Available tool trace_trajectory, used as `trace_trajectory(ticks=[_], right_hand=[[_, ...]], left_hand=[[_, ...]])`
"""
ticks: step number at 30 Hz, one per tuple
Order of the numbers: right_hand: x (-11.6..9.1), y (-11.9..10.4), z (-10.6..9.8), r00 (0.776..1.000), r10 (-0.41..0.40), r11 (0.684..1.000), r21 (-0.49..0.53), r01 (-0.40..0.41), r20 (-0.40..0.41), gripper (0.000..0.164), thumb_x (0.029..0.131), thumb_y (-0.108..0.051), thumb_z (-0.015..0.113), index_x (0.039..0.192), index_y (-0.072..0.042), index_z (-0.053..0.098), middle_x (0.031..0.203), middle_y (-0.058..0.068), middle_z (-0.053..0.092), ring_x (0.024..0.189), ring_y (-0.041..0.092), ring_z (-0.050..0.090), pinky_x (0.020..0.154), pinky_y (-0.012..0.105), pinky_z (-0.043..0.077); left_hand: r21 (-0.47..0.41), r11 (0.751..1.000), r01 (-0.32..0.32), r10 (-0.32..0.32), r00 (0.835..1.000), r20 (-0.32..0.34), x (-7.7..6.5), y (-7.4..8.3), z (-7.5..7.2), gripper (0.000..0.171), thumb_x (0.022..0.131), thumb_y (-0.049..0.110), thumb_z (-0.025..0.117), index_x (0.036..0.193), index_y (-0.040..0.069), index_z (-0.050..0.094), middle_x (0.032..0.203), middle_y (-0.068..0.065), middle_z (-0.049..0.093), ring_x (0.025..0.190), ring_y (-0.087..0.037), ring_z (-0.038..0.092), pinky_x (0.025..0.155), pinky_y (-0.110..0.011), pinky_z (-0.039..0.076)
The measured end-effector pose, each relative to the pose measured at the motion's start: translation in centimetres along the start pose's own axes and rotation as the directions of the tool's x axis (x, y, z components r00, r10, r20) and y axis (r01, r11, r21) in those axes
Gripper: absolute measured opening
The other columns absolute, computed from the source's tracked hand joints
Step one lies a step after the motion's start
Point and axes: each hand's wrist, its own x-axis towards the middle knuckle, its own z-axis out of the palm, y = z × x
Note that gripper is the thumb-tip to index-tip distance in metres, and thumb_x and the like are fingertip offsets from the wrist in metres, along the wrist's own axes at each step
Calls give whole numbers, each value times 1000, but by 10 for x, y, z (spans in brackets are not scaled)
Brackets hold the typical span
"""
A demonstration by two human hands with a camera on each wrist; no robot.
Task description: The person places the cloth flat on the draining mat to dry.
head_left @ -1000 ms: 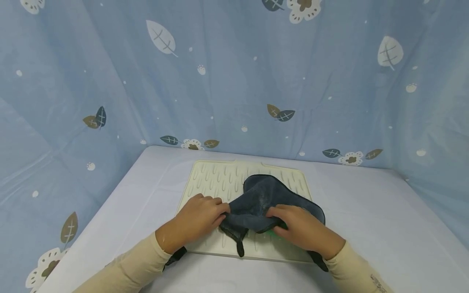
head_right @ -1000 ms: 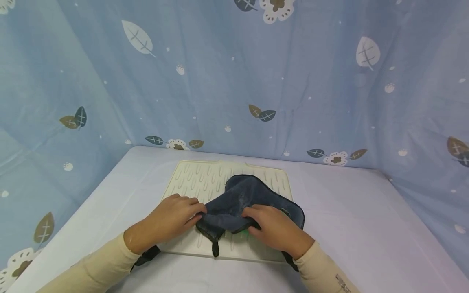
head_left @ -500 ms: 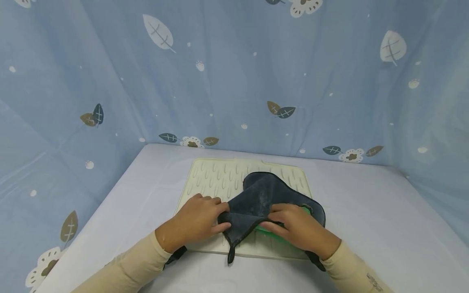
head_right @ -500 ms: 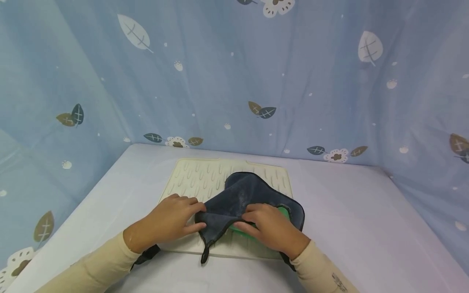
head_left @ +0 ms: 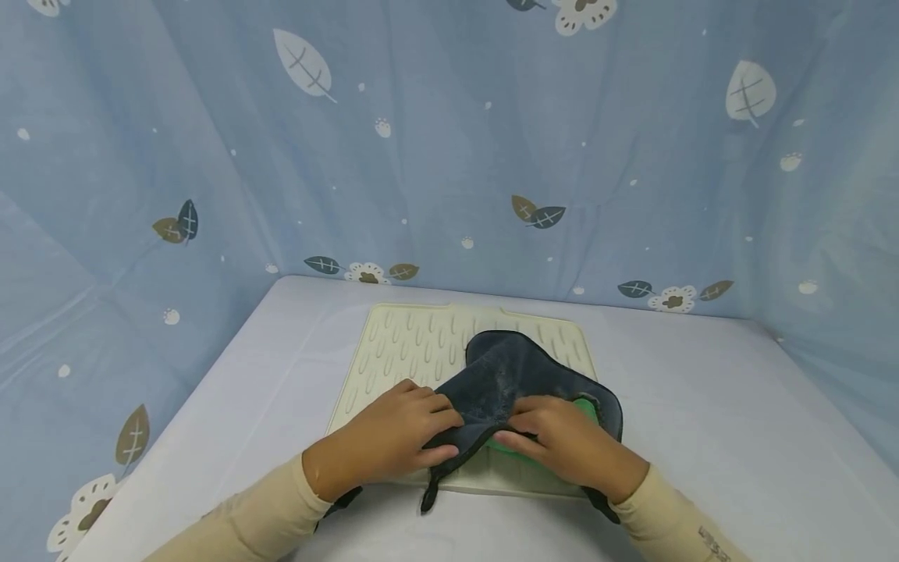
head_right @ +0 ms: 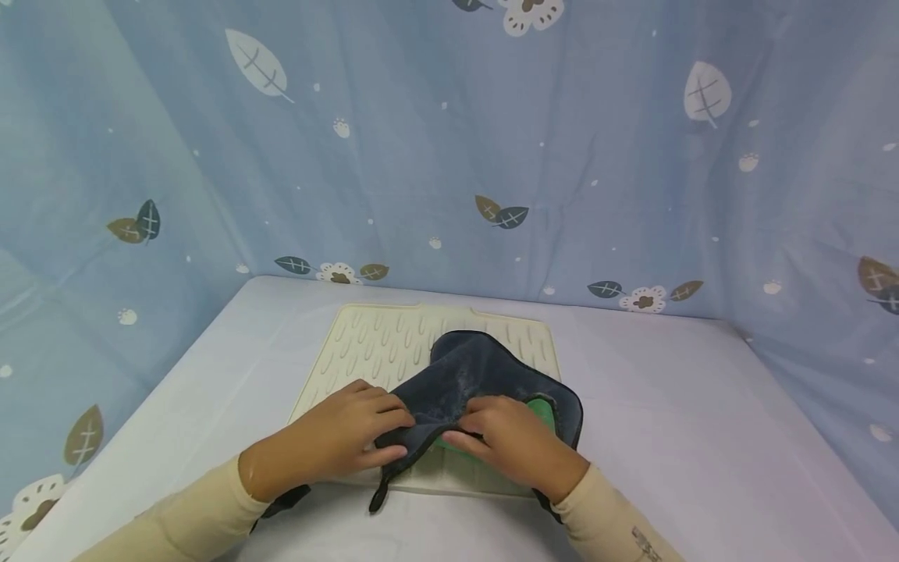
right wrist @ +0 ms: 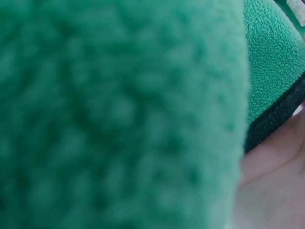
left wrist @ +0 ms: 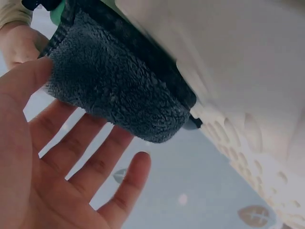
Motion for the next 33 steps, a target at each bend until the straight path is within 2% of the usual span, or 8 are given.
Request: trace_trajectory(ticks=[10, 18, 21, 26, 29, 33], right_hand=[[2, -9, 3, 999, -9, 999, -30, 10, 37, 37, 103, -43, 51, 76, -24, 67, 71, -17, 45, 59, -6, 38, 56, 16, 39], [3, -13, 6, 998, -29, 998, -48, 32, 58, 38, 104, -42, 48, 79, -24, 69, 73, -17, 48, 61, -7, 40, 59, 17, 40], [3, -13, 7, 997, -44, 998, -39, 47, 66, 37, 105, -42, 47, 78, -25, 67, 72, -17, 46, 61, -6, 39, 59, 17, 39], [3, -11, 9, 996, -46, 998, -34, 48, 77, 33, 104, -42, 49, 84, -26, 69, 77, -18, 50, 66, -7, 44, 62, 17, 43], [3, -11, 10, 996, -35, 998, -39, 39, 81, 26, 103, -39, 54, 91, -25, 72, 83, -17, 57, 72, -7, 50, 65, 19, 47], [3, -11, 9, 997, -29, 998, -56, 34, 78, 11, 97, -31, 66, 97, -23, 73, 90, -13, 64, 79, -4, 57, 68, 20, 51]], left_hand=[[28, 1000, 7, -7, 1000, 6, -1, 3, 3, 34, 89, 58, 68, 98, 25, 70, 89, 12, 65, 81, -8, 62, 72, -29, 47], [4, 997, 78, -78, 992, 97, -3, 7, 2, 52, 85, 69, 65, 109, 23, 70, 94, 9, 69, 81, -9, 64, 69, -31, 49], [-3, 994, 105, -104, 986, 134, -3, 7, 3, 48, 87, 64, 65, 110, 22, 70, 94, 7, 70, 82, -10, 66, 69, -34, 50], [-14, 991, 136, -132, 978, 161, -1, 7, 4, 27, 91, 45, 69, 102, 21, 70, 86, 7, 66, 77, -9, 63, 67, -34, 48], [-10, 991, 136, -133, 977, 167, -1, 7, 3, 18, 90, 35, 70, 100, 20, 70, 85, 7, 65, 77, -10, 62, 68, -35, 49], [-11, 991, 131, -127, 974, 187, -1, 6, 2, 18, 90, 30, 69, 104, 19, 71, 93, 5, 68, 85, -12, 65, 73, -37, 52]])
